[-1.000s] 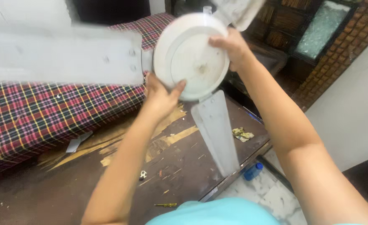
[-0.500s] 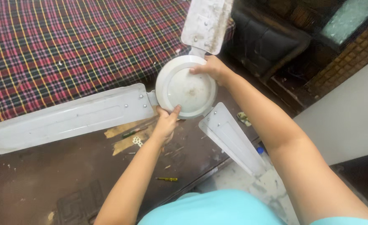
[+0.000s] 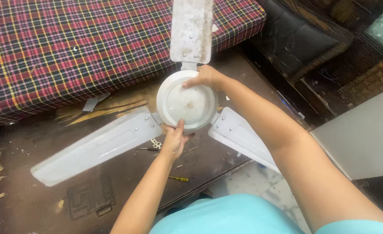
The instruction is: The person disassembles a ceiling fan by removing the blades and motor housing, then reassembles it by reattaching the blades and securing the housing with a screwdriver. The work is performed on a wooden table in a room with a plaid-covered bed and an air conditioner.
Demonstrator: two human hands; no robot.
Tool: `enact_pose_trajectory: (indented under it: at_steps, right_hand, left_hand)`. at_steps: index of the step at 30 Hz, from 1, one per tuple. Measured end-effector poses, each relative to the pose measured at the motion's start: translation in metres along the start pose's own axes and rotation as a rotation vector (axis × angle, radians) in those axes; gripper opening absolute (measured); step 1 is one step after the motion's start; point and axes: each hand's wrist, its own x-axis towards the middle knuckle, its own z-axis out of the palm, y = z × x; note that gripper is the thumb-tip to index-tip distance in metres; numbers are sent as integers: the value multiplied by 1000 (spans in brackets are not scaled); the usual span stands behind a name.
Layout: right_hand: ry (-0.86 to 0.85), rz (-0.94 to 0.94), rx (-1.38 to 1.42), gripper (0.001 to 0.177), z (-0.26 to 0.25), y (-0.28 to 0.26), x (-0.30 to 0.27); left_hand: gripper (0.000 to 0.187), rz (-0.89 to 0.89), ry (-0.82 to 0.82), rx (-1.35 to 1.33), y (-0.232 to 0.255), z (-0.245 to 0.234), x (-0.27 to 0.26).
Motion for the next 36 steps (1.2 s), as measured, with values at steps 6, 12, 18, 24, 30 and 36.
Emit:
enact_pose_trajectory:
  at_steps: [6,12,18,24,30,36]
  right_hand:
    - [-115,-36,-98,75,27,-9,15]
    - [-262,-64,-109,82,68,-21,26]
    - [-324,-102,-358,96,117,-28,57]
    - [-417,-249,-504,105,162,-32,84]
    - [-486,-241,-436,94,182,-39,88]
    - [-528,-245,-289,80,176,-28,91]
  left_hand:
    - [79,48,53,2,-19,-22,-10]
    - [75,21,193,-25,-36,-55,-22]
    - [79,75,257,32,-26,-70,-49]
    - [87,82,331,22,-14,-82,-67]
    - [97,74,471,-7,-15,-99,-70]
    - [100,95,512,-20,-19,-114,-60]
